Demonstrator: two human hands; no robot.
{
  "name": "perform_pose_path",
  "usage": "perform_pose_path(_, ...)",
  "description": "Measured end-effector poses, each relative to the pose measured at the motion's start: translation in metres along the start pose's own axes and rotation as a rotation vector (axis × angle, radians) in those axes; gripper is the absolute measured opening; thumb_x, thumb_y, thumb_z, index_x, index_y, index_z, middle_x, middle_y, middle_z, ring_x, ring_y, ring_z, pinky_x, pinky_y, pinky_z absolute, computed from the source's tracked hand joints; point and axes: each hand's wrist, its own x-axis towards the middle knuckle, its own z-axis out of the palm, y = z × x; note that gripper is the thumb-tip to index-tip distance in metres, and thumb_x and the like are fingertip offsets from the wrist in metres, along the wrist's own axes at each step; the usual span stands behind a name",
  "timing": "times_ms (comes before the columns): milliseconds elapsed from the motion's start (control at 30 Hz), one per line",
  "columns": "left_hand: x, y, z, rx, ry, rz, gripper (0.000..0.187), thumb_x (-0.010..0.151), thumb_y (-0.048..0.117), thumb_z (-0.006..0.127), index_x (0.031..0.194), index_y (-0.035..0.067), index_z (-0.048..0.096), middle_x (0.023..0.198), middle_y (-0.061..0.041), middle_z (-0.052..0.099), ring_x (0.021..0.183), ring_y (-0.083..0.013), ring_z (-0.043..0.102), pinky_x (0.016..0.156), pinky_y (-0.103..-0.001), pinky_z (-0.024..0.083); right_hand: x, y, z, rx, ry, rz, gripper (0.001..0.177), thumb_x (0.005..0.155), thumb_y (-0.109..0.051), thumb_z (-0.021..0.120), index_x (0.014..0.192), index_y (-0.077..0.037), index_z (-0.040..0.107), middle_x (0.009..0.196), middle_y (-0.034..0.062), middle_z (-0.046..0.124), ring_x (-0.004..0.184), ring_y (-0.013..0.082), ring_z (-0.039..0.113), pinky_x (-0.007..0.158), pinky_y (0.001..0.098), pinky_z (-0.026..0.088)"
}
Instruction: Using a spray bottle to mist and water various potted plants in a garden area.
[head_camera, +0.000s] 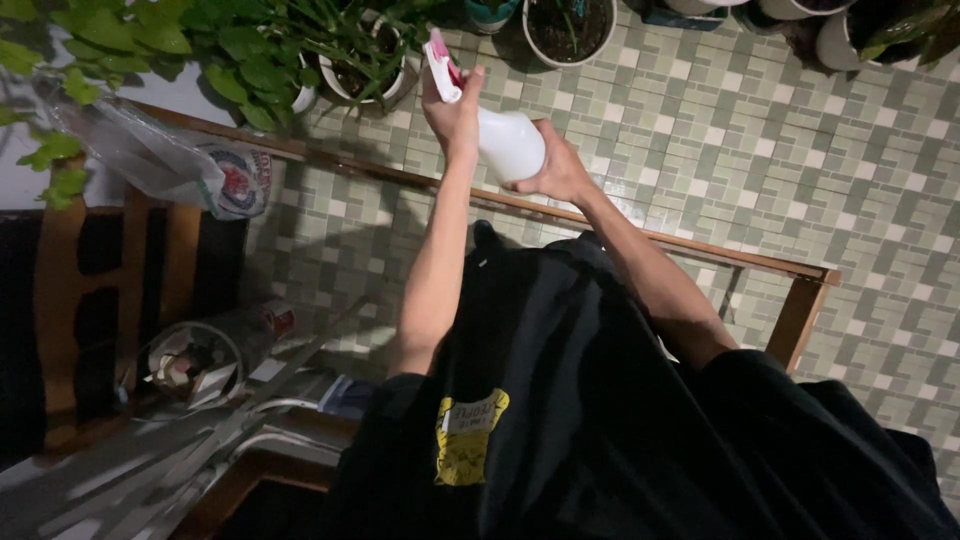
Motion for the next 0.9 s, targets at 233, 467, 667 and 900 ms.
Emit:
perform_pose_path(233,0.000,0.005,0.000,0.125,0.019,0.070,0.034,0.076,0.020,0.084,0.105,0.012,0.069,0.084,-0.006,0.076,0.078,-0.0233,0.073,0.075,-0.040,0.060,0.000,-0.005,-0.001,0.007,-0.013,0.034,0.093,0.058,-0.040,0.087,0.134,-0.011,0.042,0.132,0.0176,0.060,0.117,0.0375,0.060,0.080,0.0509,0.053)
perform_pose_path(467,0.000,0.003,-0.001,0.137,0.036,-0.017,0.049,0.075,0.026,0.085,0.120,0.015,0.070,0.099,-0.007,0.081,0.092,-0.0257,0.078,0.081,-0.042,0.063,-0.001,-0.012,-0.005,-0.005,-0.018,0.026,0.097,0.061,-0.039,0.089,0.138,-0.007,0.039,0.136,0.0209,0.057,0.123,0.0404,0.058,0.088,0.0543,0.056)
perform_pose_path(667,0.002,0.000,-0.002,0.114,-0.025,0.042,0.039,0.073,0.030,0.085,0.106,0.018,0.066,0.091,-0.001,0.075,0.085,-0.0225,0.074,0.076,-0.039,0.059,0.000,-0.009,-0.002,0.007,-0.016,0.029,0.097,0.060,-0.040,0.089,0.137,-0.008,0.039,0.135,0.0200,0.057,0.123,0.0397,0.058,0.089,0.0548,0.055)
perform_pose_path(900,0.002,-0.003,-0.002,0.150,-0.011,0.107,0.030,0.077,0.032,0.083,0.097,0.018,0.065,0.084,-0.001,0.075,0.076,-0.0200,0.073,0.072,-0.039,0.060,0.000,-0.005,0.000,0.036,-0.016,0.025,0.093,0.059,-0.040,0.089,0.134,-0.010,0.041,0.134,0.0188,0.059,0.120,0.0381,0.060,0.083,0.0513,0.055)
